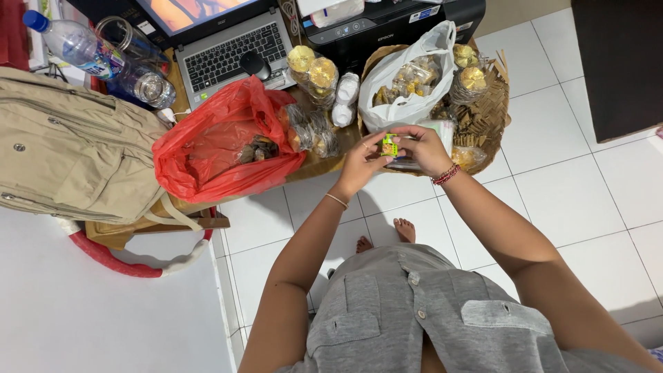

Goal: The person packs small wrapped items and a stapler into a red plastic bag from a basket on a desk. They handle the items one by one, occasionally using a stapler to secure the wrapping before placing them into the bag.

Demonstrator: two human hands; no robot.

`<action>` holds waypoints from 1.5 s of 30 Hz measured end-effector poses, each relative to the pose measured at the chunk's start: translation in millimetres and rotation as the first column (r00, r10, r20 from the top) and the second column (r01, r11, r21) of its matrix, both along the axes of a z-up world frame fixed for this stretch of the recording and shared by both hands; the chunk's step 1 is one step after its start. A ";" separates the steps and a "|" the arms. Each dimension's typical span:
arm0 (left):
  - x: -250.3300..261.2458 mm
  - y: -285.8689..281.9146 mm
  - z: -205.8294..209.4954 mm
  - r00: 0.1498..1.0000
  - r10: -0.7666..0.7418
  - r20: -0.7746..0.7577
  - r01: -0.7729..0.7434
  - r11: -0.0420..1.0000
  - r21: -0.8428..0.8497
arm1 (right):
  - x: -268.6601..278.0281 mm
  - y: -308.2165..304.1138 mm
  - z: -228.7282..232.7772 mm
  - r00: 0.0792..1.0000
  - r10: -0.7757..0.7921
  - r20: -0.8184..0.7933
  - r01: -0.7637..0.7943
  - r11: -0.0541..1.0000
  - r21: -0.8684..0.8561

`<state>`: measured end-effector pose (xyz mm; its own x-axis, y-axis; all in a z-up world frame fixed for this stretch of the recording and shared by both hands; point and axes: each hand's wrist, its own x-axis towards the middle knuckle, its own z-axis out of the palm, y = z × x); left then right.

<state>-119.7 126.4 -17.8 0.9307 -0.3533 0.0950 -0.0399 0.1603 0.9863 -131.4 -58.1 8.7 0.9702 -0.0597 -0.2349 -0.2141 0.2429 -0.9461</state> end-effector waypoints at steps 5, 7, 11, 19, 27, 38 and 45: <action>3.2 18.6 1.5 0.997 0.078 0.028 -0.078 0.997 -0.012 | -6.9 18.2 7.6 0.975 0.135 0.179 -0.115 0.986 -0.119; 0.8 25.6 3.9 0.995 0.088 0.042 -0.088 0.996 -0.019 | -9.4 29.5 7.6 0.948 0.176 0.266 -0.137 0.978 -0.160; -11.1 34.8 18.3 0.979 0.112 0.171 -0.121 0.992 0.039 | -7.7 42.6 10.7 0.956 0.101 0.277 -0.073 0.991 -0.110; -27.2 42.7 44.3 0.920 0.235 0.314 -0.249 0.969 0.004 | 1.9 53.2 19.1 0.984 0.042 0.175 -0.037 0.999 -0.033; -30.5 52.9 53.0 0.891 0.386 0.237 -0.389 0.921 -0.039 | 6.8 68.7 37.1 0.997 0.064 0.048 -0.063 0.998 -0.026; -30.4 66.7 50.8 0.952 0.282 -0.121 -0.304 0.920 -0.248 | 22.6 69.8 27.9 0.998 0.027 0.064 -0.022 0.996 -0.083; -7.0 80.1 39.0 0.887 -0.036 -0.461 -0.211 0.855 -0.474 | 2.6 76.3 82.8 0.711 0.387 0.587 0.030 0.817 -0.576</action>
<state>-126.7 206.5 21.2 0.9390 -0.2866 -0.1902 0.3363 0.6491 0.6824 -128.8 18.3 91.5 0.8531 0.2264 0.4700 0.5196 -0.2888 -0.8041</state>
